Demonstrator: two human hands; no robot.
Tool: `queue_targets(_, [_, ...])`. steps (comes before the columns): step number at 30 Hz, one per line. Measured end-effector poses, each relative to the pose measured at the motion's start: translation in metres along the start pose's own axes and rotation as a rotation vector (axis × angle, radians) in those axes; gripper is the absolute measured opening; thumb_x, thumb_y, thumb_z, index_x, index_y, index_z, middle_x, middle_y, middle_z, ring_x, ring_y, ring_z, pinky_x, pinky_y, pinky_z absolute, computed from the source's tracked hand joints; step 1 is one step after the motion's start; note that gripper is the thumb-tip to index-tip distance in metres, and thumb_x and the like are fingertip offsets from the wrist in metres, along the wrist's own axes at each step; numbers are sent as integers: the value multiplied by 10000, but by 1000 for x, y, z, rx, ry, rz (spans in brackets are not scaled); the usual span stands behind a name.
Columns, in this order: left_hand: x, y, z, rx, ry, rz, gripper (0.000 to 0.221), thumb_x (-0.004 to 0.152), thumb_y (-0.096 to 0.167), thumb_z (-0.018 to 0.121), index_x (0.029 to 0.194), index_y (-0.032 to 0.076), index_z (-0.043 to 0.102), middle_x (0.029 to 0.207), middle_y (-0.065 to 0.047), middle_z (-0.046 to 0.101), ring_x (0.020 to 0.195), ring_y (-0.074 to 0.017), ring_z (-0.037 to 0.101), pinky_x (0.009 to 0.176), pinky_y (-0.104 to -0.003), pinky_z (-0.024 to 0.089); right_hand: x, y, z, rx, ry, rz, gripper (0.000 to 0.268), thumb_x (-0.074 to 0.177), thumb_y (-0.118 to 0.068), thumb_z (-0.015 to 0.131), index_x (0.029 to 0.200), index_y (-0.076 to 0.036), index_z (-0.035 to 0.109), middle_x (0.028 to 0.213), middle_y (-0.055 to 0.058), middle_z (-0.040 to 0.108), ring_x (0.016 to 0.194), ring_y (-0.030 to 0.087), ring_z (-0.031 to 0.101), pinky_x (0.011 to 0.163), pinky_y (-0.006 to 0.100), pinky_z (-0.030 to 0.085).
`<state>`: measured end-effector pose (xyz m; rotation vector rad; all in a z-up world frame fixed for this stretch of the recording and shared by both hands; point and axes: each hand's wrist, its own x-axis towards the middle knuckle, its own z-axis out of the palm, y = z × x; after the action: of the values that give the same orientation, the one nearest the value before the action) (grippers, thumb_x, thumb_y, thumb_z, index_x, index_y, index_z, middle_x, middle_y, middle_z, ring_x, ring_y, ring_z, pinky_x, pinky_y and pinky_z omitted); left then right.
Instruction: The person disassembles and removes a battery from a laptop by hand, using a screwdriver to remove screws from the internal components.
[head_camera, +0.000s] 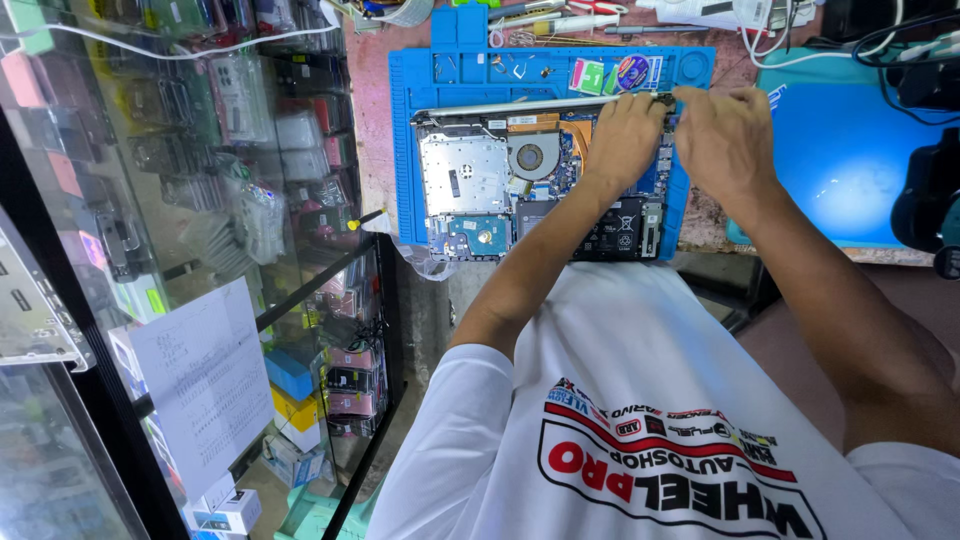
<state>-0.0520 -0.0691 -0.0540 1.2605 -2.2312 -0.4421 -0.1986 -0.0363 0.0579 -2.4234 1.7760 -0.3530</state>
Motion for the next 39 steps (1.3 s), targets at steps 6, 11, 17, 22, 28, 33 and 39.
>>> queue_targets(6, [6,-3,13,143,-122,120,120,905,158,595,956,91,680,957,-62,625,982,-248,602,881,-410,466,2,-1,-4,24,-36,-3,261,1057,-115,670,1313,-63,660,831,87,681,919,272,675,1045,458,452])
queue_targets(11, [8,-3,10,180,-167,147,138,861,141,592,957,111,687,961,-52,634,976,-233,605,876,-400,463,0,-5,-7,27,1,-14,352,1017,-126,674,1353,-33,630,871,107,688,948,288,677,1050,469,451])
queue_targets(17, [8,-3,10,152,-166,121,140,871,131,590,964,104,690,978,-50,645,985,-235,609,868,-400,465,-3,-3,-8,78,41,-21,320,1051,-102,640,1361,-26,610,925,114,701,991,287,697,1088,482,445])
queue_targets(22, [9,-2,12,189,-161,123,154,859,134,588,965,98,694,964,-56,643,981,-237,612,871,-397,469,-5,0,-6,132,6,36,336,1081,-140,647,1383,0,602,931,142,695,941,331,690,1052,497,466])
queue_targets(28, [11,-1,13,242,-167,166,131,847,138,596,931,95,688,920,-61,624,934,-240,605,829,-392,467,-10,7,-6,113,57,3,306,1082,-180,688,1318,-8,600,1051,159,715,954,337,698,1014,490,472])
queue_targets(33, [12,-4,18,309,-161,216,101,850,131,596,913,100,669,898,-56,601,906,-232,588,788,-381,455,-13,17,-5,174,0,-27,118,1059,-79,634,1168,-47,603,1027,122,704,1066,306,705,1089,493,439])
queue_targets(39, [23,-4,15,483,-207,349,116,850,171,599,913,92,657,881,-60,573,877,-230,558,733,-377,432,-51,36,-8,250,173,159,157,1099,-52,624,1252,-40,589,1115,126,728,1106,335,697,1123,460,453])
